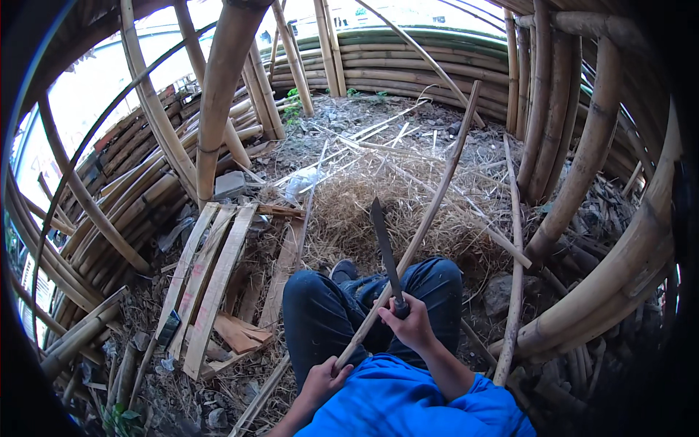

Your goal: The person strips thin layers from a bamboo pole using a machete while sitting on the ground inside a bamboo structure. They hold the pole with one hand and shave along its length with the blade.

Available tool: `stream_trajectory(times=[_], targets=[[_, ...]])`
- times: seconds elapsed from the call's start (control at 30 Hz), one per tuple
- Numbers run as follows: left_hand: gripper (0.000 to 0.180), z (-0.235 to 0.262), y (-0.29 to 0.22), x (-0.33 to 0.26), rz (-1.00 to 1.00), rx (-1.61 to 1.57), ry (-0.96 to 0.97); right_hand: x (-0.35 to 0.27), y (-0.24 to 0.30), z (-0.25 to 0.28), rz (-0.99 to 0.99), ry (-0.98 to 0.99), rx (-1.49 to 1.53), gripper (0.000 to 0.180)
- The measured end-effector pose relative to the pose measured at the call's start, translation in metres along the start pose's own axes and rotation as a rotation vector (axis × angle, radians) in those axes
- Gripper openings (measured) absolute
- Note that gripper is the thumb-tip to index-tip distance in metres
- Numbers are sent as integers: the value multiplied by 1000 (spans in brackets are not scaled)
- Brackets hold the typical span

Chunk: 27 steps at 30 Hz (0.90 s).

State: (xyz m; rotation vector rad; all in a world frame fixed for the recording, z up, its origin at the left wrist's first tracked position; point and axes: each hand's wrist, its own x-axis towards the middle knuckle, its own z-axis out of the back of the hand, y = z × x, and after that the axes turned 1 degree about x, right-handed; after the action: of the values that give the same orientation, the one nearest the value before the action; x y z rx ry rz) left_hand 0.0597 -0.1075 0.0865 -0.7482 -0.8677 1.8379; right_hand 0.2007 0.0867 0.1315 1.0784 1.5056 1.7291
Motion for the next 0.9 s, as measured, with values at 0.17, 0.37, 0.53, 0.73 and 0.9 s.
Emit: stream_trajectory(times=[0.17, 0.37, 0.53, 0.73, 0.9], targets=[[42, -3, -4, 4, -18, 34, 11, 1, -16, 7, 7, -27, 49, 23], [41, -6, -11, 0, 38, 64, 27, -9, -15, 15, -29, -62, 74, 23], [38, -8, -18, -5, 36, 80, 71, -11, -15, 16, -40, -107, 183, 22], [39, -4, -18, 20, 99, 76, 78, 1, -40, 23, -105, -85, 95, 25], [34, -5, -7, 41, 98, 35, 90, 25, -40, 23, -212, -90, 105, 24]])
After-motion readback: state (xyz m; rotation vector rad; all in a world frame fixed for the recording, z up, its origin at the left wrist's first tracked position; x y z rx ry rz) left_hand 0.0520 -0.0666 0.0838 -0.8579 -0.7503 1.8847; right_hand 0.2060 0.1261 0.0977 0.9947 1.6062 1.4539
